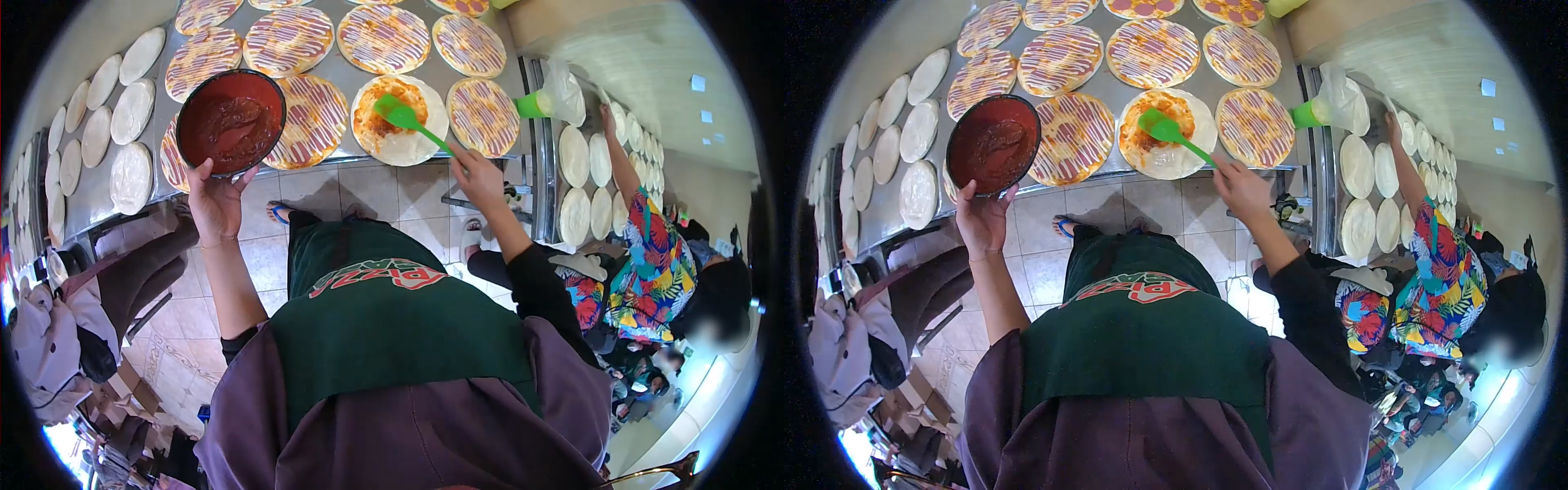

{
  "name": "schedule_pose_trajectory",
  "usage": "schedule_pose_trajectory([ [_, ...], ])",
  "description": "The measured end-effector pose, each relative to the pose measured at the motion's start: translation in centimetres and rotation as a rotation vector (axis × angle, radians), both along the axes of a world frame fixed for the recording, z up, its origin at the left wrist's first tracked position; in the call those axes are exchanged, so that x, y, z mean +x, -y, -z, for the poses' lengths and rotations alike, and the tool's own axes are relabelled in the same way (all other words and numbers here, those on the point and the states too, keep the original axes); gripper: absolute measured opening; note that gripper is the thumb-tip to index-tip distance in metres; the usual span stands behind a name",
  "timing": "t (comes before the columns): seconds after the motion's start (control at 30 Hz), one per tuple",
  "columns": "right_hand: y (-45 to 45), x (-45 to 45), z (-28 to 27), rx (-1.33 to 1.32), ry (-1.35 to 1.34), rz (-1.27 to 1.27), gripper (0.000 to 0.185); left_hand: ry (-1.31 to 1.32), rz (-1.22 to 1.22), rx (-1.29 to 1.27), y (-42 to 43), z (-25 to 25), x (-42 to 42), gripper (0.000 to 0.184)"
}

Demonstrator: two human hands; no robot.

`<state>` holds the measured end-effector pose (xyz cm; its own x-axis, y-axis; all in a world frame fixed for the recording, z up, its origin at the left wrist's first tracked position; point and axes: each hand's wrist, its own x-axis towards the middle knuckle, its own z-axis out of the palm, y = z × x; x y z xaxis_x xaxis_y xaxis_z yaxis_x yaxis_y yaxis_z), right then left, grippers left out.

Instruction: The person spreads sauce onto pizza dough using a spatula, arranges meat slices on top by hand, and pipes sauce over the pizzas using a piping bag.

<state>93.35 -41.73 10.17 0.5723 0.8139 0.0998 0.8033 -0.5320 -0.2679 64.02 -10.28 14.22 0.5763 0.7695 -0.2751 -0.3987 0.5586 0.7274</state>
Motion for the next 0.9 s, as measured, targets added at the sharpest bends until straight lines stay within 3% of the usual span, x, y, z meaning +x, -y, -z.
schedule_pose_trajectory([
  [0.37,4.8,-1.5,-2.7,-0.165,0.11,0.181,0.028,-0.003,0.013,-0.016,0.1,0.0,0.6,0.052],
  [0.43,3.2,-2.5,-2.3,-0.023,0.08,0.095,0.03,0.001,0.025,-0.013,0.0,0.2,0.9,0.052],
  [0.57,1.5,-3.2,-0.6,-0.107,0.058,0.015,0.035,-0.001,0.045,-0.008,0.0,0.1,2.0,0.057],
  [0.73,7.8,-2.1,-1.0,-0.117,0.08,0.085,0.033,0.0,0.051,-0.017,0.0,-0.3,2.3,0.057],
  [0.9,7.2,-3.9,-1.6,0.023,0.064,0.07,0.034,-0.05,0.032,-0.031,0.4,-0.1,2.6,0.053],
])
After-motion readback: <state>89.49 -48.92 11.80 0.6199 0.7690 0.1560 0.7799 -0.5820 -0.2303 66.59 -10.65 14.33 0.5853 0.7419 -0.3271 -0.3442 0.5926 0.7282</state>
